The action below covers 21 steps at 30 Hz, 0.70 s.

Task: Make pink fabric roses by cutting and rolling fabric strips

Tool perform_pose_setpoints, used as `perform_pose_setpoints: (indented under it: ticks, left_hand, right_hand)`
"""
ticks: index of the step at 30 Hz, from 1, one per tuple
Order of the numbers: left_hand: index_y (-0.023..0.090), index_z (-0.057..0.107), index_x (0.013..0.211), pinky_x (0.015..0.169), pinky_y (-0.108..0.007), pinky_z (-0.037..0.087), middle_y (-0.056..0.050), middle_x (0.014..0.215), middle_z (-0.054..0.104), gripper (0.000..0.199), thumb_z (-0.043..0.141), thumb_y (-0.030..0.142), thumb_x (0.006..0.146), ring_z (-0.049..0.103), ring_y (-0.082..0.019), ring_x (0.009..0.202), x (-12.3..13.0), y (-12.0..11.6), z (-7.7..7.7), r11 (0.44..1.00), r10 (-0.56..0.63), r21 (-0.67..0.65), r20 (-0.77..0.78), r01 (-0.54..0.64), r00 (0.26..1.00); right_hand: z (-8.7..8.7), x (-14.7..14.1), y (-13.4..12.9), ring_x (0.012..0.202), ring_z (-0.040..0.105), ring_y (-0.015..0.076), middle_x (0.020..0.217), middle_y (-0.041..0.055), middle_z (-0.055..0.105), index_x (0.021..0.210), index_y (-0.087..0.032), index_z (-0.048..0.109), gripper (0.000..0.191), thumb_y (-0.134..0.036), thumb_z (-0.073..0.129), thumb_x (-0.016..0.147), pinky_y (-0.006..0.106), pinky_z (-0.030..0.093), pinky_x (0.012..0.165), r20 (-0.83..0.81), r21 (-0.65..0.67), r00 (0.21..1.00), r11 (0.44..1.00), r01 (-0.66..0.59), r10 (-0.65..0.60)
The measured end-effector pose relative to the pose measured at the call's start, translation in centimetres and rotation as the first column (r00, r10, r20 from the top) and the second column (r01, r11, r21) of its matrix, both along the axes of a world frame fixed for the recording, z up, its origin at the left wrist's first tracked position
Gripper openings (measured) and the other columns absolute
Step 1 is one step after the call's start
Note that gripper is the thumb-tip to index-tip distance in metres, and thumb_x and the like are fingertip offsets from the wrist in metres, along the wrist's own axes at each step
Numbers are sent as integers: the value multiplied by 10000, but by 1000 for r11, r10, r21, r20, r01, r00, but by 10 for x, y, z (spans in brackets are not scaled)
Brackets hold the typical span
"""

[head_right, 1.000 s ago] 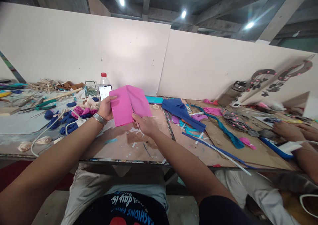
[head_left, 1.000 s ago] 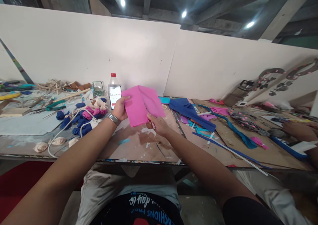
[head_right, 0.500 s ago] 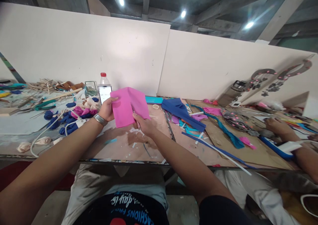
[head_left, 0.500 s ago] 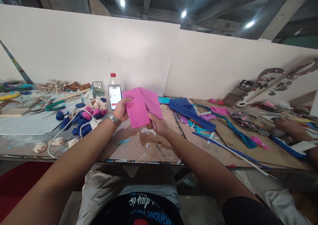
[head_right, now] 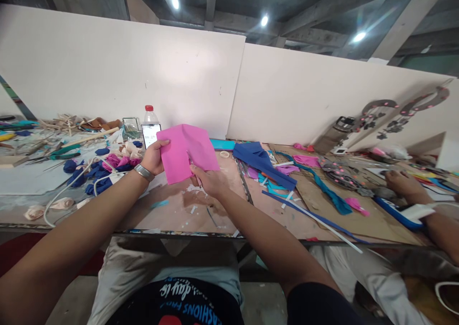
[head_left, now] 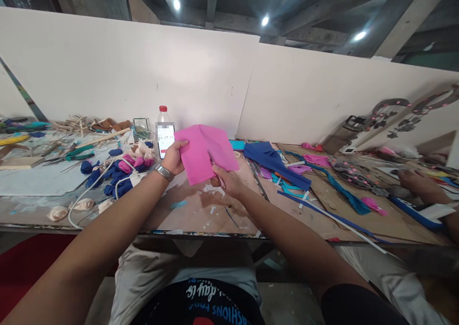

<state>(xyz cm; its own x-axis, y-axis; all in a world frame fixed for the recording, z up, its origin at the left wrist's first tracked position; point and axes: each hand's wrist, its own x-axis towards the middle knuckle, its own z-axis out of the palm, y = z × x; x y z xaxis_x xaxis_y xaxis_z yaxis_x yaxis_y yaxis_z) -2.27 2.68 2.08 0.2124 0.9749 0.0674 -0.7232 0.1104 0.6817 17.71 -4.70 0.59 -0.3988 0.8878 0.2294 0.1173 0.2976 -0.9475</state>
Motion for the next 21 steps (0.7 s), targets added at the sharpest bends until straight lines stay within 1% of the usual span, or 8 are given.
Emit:
perform_pose_setpoints:
  ticks: [4, 7, 10, 12, 15, 17, 19, 21]
  left_hand:
    - [143, 649, 1107, 881, -481, 605, -75, 879, 761, 423, 707, 217, 695, 752, -296, 848, 1, -1, 0, 1000, -7, 17, -1, 7, 1000]
    - [142, 651, 1104, 892, -471, 601, -70, 878, 762, 419, 709, 218, 697, 749, -283, 847, 1, -2, 1, 999, -7, 32, -3, 7, 1000]
    - [142, 657, 1079, 896, -466, 600, -65, 860, 758, 396, 713, 228, 696, 747, -279, 851, 0, -2, 1, 999, -20, 44, -15, 21, 1000]
    - [142, 661, 1061, 892, -462, 601, -62, 850, 755, 382, 716, 235, 694, 747, -279, 851, -1, -1, 0, 998, -27, 48, -20, 28, 999]
    - [146, 666, 1043, 875, -454, 605, -57, 840, 752, 368, 716, 241, 691, 747, -276, 841, -1, 0, 0, 998, -26, 53, -19, 27, 999]
    - [149, 669, 1034, 863, -448, 606, -53, 833, 750, 360, 718, 241, 690, 745, -271, 826, -1, 0, -1, 998, -23, 54, -18, 24, 1000]
    - [150, 672, 1029, 854, -443, 607, -50, 830, 749, 354, 721, 237, 689, 743, -266, 813, -1, 1, -2, 998, -22, 50, -14, 22, 1000]
    - [151, 675, 1027, 846, -438, 606, -48, 830, 748, 351, 725, 230, 689, 742, -262, 806, -1, 1, -2, 999, -23, 47, -3, 23, 1000]
  right_hand:
    - [1, 1, -2, 549, 394, 139, 515, -29, 405, 540, -234, 425, 611, -717, 431, 914, 317, 351, 619, 41, 32, 999, 999, -18, 17]
    - [1, 1, -1, 537, 378, 136, 499, -36, 375, 530, -240, 394, 601, -704, 441, 909, 313, 350, 600, 46, 3, 999, 1000, 15, -16]
    - [0, 3, 1, 556, 404, 140, 509, -32, 402, 542, -236, 411, 598, -702, 426, 917, 306, 369, 609, 85, -1, 996, 999, 37, -37]
    - [1, 6, 1, 579, 420, 144, 522, -28, 436, 561, -230, 441, 594, -702, 419, 922, 303, 380, 627, 133, 28, 990, 998, 51, -54]
    - [2, 8, 1, 583, 410, 145, 531, -30, 460, 594, -227, 481, 573, -705, 453, 908, 304, 376, 634, 181, 111, 979, 991, 78, -98]
    - [2, 6, 1, 569, 402, 145, 526, -29, 453, 594, -231, 477, 570, -716, 475, 892, 307, 374, 618, 143, 110, 986, 991, 73, -89]
    - [0, 2, 1, 539, 386, 142, 510, -28, 415, 575, -239, 432, 586, -743, 466, 874, 307, 365, 576, 63, 56, 995, 996, 68, -72]
    - [-1, -3, 2, 511, 366, 136, 510, -31, 378, 577, -249, 384, 598, -776, 443, 853, 305, 347, 533, -1, 29, 996, 996, 84, -84]
